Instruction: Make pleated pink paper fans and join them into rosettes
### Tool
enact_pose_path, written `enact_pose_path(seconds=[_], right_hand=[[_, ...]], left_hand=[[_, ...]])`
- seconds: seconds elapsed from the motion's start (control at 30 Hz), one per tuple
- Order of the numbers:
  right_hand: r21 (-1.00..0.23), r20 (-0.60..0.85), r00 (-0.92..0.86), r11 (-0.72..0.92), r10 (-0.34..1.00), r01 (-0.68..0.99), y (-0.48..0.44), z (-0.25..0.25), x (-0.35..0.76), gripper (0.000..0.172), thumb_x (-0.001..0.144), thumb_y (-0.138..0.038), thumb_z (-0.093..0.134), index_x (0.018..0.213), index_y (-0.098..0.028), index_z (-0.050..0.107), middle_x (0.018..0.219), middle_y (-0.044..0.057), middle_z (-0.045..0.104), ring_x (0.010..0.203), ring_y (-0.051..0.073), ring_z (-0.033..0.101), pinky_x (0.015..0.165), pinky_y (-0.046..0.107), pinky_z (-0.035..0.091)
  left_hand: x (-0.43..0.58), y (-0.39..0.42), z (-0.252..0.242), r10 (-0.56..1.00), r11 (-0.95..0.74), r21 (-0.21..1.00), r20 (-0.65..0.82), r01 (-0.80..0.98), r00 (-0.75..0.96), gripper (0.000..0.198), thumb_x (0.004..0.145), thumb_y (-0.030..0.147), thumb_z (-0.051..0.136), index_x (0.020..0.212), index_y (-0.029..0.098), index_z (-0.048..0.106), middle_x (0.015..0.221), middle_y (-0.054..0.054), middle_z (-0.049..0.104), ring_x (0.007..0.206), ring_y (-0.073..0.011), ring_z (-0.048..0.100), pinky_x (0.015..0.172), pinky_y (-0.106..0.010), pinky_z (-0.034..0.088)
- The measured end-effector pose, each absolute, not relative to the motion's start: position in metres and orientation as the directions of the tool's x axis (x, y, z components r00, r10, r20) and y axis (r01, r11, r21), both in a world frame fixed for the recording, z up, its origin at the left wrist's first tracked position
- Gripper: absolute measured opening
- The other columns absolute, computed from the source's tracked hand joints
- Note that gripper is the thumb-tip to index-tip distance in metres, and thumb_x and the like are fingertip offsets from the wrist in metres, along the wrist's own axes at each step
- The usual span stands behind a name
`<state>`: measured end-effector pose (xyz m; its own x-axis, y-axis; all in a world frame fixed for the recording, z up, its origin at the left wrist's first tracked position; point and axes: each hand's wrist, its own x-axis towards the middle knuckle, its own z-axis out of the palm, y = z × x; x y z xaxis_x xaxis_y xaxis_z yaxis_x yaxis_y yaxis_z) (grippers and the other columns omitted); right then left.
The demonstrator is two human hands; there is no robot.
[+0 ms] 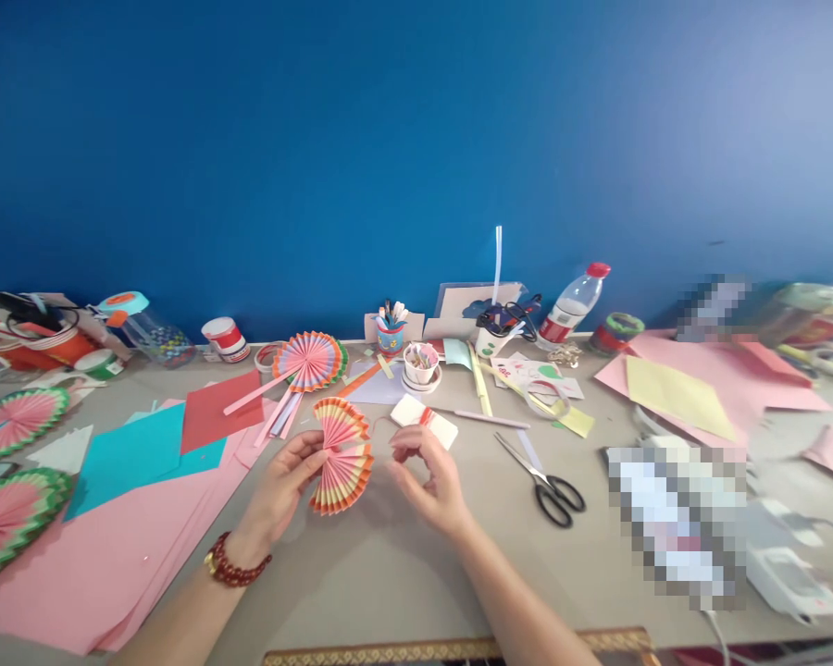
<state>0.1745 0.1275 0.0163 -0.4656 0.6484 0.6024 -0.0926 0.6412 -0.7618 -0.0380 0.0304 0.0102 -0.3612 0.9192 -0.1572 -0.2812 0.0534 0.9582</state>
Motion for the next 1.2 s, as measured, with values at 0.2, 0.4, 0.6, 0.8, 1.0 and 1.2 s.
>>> enact_pose_path(seconds=[0.2, 0.4, 0.6, 0.8, 1.0, 1.2], right_hand=[[-0.680, 0.609, -0.562, 0.733, 0.560, -0.007, 0.126, 0.021, 0.171, 0.013, 0.089, -0.021, 0.063, 0.102, -0.022, 0.066, 0.096, 0.008, 0.063, 0.090, 0.021, 0.062, 0.078, 0.035, 0.055], [-0.646, 0.594, -0.592, 0.761, 0.545, 0.052, 0.132, 0.014, 0.172, 0.008, 0.092, -0.020, 0.059, 0.094, -0.021, 0.067, 0.091, 0.007, 0.062, 0.086, 0.019, 0.062, 0.076, 0.033, 0.054], [-0.559, 0.624, -0.608, 0.824, 0.490, 0.090, 0.135, 0.015, 0.175, 0.009, 0.093, -0.018, 0.058, 0.094, -0.021, 0.066, 0.090, 0.006, 0.064, 0.085, 0.019, 0.061, 0.075, 0.033, 0.052], [-0.552, 0.601, -0.634, 0.827, 0.486, 0.110, 0.135, 0.018, 0.179, 0.010, 0.092, -0.019, 0.057, 0.092, -0.022, 0.067, 0.101, 0.008, 0.062, 0.093, 0.020, 0.061, 0.080, 0.033, 0.053], [-0.596, 0.581, -0.654, 0.801, 0.484, 0.064, 0.136, 0.017, 0.181, 0.010, 0.091, -0.016, 0.058, 0.097, -0.022, 0.064, 0.101, 0.008, 0.063, 0.093, 0.018, 0.063, 0.080, 0.031, 0.054], [-0.638, 0.566, -0.648, 0.769, 0.509, 0.046, 0.135, 0.017, 0.181, 0.011, 0.091, -0.016, 0.060, 0.100, -0.022, 0.059, 0.098, 0.008, 0.064, 0.095, 0.020, 0.062, 0.081, 0.034, 0.053]], left_hand=[[-0.031, 0.029, 0.007, 0.940, 0.071, 0.955, -0.161, -0.288, -0.302, 0.033, 0.078, 0.034, 0.076, 0.106, 0.021, 0.065, 0.106, -0.005, 0.072, 0.099, -0.0185, 0.067, 0.089, -0.030, 0.052], [-0.032, 0.029, 0.003, 0.947, 0.097, 0.971, -0.157, -0.216, -0.281, 0.037, 0.076, 0.038, 0.077, 0.106, 0.019, 0.065, 0.109, -0.007, 0.070, 0.102, -0.0203, 0.065, 0.092, -0.031, 0.050], [-0.032, 0.029, 0.009, 0.954, 0.146, 0.977, -0.181, -0.156, -0.239, 0.035, 0.076, 0.038, 0.077, 0.103, 0.019, 0.066, 0.104, -0.007, 0.071, 0.099, -0.0197, 0.065, 0.091, -0.031, 0.049], [-0.037, 0.028, 0.013, 0.968, 0.212, 0.972, -0.223, -0.103, -0.112, 0.035, 0.075, 0.040, 0.078, 0.100, 0.018, 0.068, 0.100, -0.008, 0.072, 0.100, -0.0224, 0.065, 0.092, -0.033, 0.049], [-0.035, 0.027, 0.014, 0.968, 0.214, 0.967, -0.229, -0.138, -0.107, 0.033, 0.077, 0.038, 0.077, 0.102, 0.019, 0.068, 0.102, -0.007, 0.072, 0.101, -0.0210, 0.064, 0.092, -0.031, 0.049], [-0.033, 0.027, 0.020, 0.971, 0.207, 0.965, -0.223, -0.158, -0.091, 0.033, 0.077, 0.038, 0.077, 0.103, 0.019, 0.069, 0.104, -0.006, 0.072, 0.100, -0.0200, 0.064, 0.091, -0.029, 0.049]])
